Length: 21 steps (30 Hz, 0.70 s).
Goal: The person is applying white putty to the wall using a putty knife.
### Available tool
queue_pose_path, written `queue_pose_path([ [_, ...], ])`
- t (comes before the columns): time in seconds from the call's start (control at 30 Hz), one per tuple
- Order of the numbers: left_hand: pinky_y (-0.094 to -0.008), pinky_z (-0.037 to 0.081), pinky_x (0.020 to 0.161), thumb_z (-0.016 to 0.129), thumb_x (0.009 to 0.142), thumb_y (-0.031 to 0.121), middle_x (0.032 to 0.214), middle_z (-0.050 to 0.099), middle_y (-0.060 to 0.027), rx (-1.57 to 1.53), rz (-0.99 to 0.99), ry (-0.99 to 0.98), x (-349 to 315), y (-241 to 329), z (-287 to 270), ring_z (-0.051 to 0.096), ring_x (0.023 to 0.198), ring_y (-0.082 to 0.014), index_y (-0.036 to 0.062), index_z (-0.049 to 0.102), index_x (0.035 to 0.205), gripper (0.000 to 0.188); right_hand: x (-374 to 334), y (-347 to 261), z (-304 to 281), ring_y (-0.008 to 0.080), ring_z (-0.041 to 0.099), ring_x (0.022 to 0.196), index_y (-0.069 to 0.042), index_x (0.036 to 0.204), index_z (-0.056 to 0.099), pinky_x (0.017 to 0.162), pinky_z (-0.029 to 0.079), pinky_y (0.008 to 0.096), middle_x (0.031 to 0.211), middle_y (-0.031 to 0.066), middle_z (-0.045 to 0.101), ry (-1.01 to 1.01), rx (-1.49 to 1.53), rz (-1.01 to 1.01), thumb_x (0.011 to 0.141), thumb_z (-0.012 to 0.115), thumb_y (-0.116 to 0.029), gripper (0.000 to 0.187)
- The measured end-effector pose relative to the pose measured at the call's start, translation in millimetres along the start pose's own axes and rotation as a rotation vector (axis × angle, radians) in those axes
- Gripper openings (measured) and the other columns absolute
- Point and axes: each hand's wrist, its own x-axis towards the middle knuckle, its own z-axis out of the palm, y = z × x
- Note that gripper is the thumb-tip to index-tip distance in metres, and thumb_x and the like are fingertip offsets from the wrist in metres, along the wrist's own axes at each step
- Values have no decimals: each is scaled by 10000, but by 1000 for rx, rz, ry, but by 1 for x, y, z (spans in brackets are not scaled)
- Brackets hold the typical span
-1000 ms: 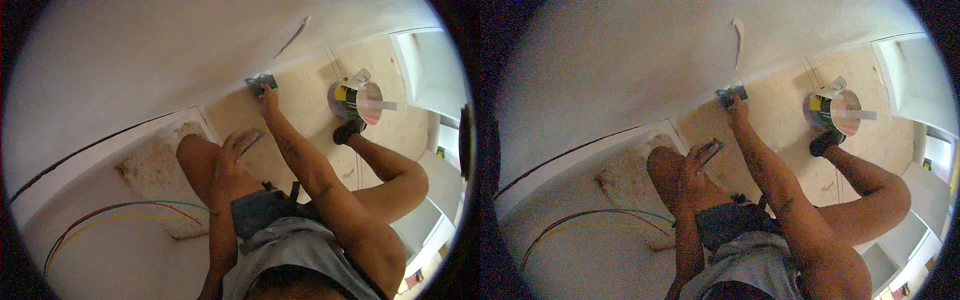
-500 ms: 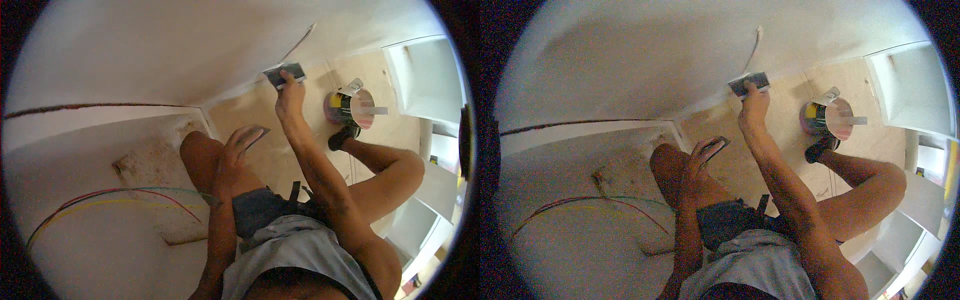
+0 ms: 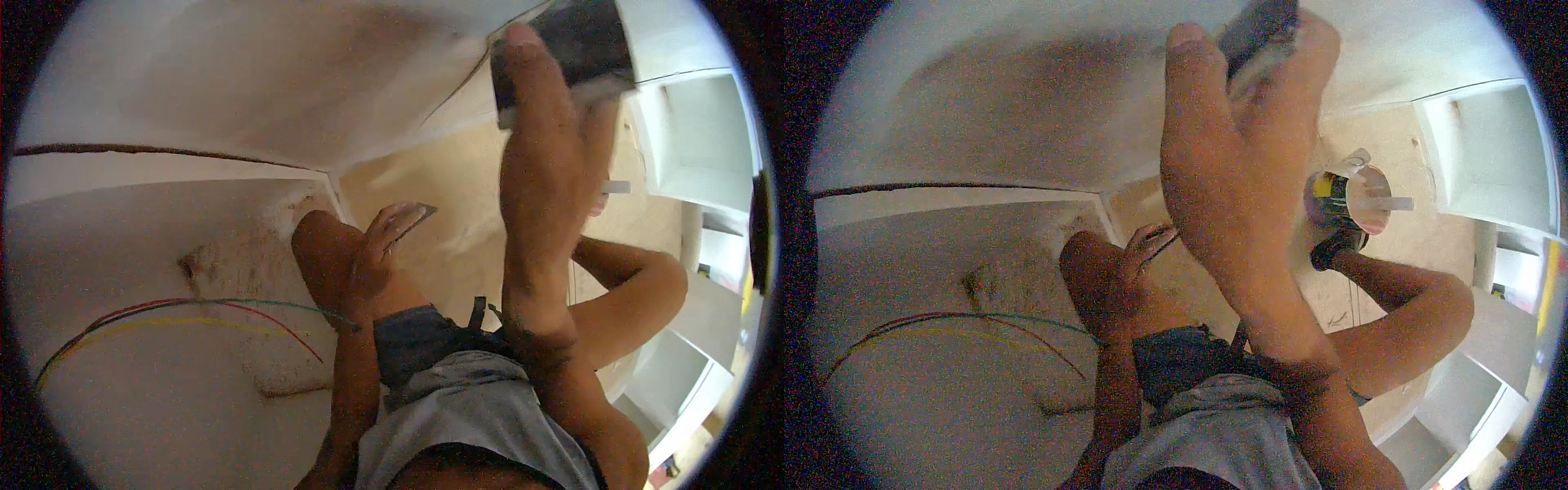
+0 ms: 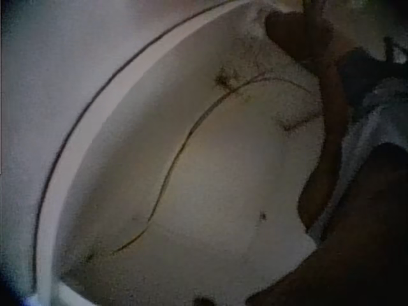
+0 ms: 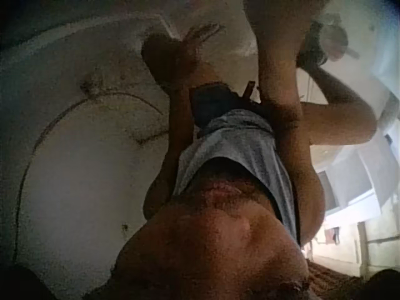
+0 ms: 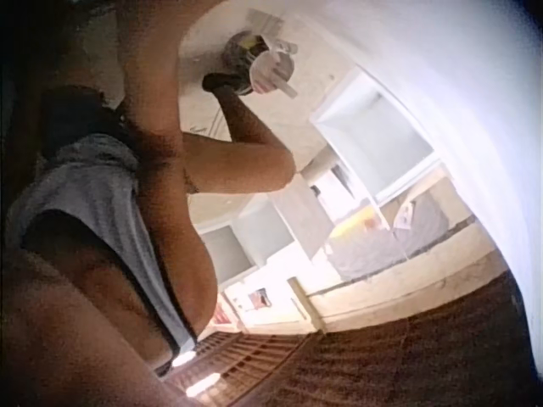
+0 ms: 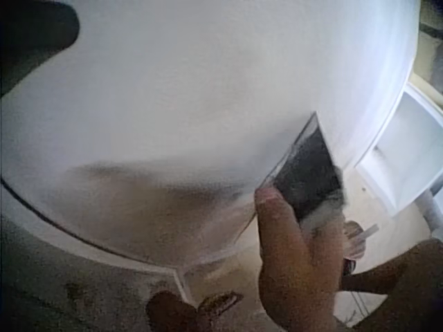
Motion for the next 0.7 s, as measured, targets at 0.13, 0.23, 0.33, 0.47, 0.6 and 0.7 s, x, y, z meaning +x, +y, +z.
queue_pose_path([
  [0.13,-381,355,1049,400,804,-62,1242,524,-152,109,-83,-3,0,-2,1,489,1184,-317,45,564,1224,463,-11,43,-37,188,615,914,-73,1103,641,806,483,283,1034,98,631,-13,224,119,855,567,-13,266],
  [0.23,-375,359,1046,420,850,-6,1240,530,-140,21,69,36,7,-2,1,491,1188,-300,39,557,1226,402,-29,135,-34,175,608,879,-36,1056,601,773,498,281,1016,63,611,156,601,459,821,635,-107,248],
  [0.33,-377,347,1057,441,867,58,1262,523,-130,-316,-197,63,12,-1,-1,481,1205,-280,39,564,1228,382,-76,239,-2,190,599,854,-42,1049,538,746,513,326,967,55,598,156,1056,963,794,633,-98,278],
  [0.47,-376,327,1070,450,889,145,1307,492,-138,50,-188,82,12,-5,-6,454,1237,-274,16,568,1236,388,-138,338,54,249,599,852,-59,1025,547,750,526,376,936,70,603,48,1071,1264,810,625,-103,233],
  [0.6,-379,312,1078,443,889,162,1318,480,-145,-82,-128,83,16,-21,-6,441,1251,-280,-1,556,1251,413,-157,377,102,247,599,868,-57,1048,545,784,521,373,953,72,607,0,1018,1405,823,629,-122,249],
  [0.7,-380,300,1084,430,855,112,1310,489,-144,-10,-39,-19,21,-31,-5,441,1251,-281,3,549,1265,441,-155,382,123,230,598,844,-63,1032,563,761,517,371,959,70,615,-105,967,1385,839,613,-153,219],
])
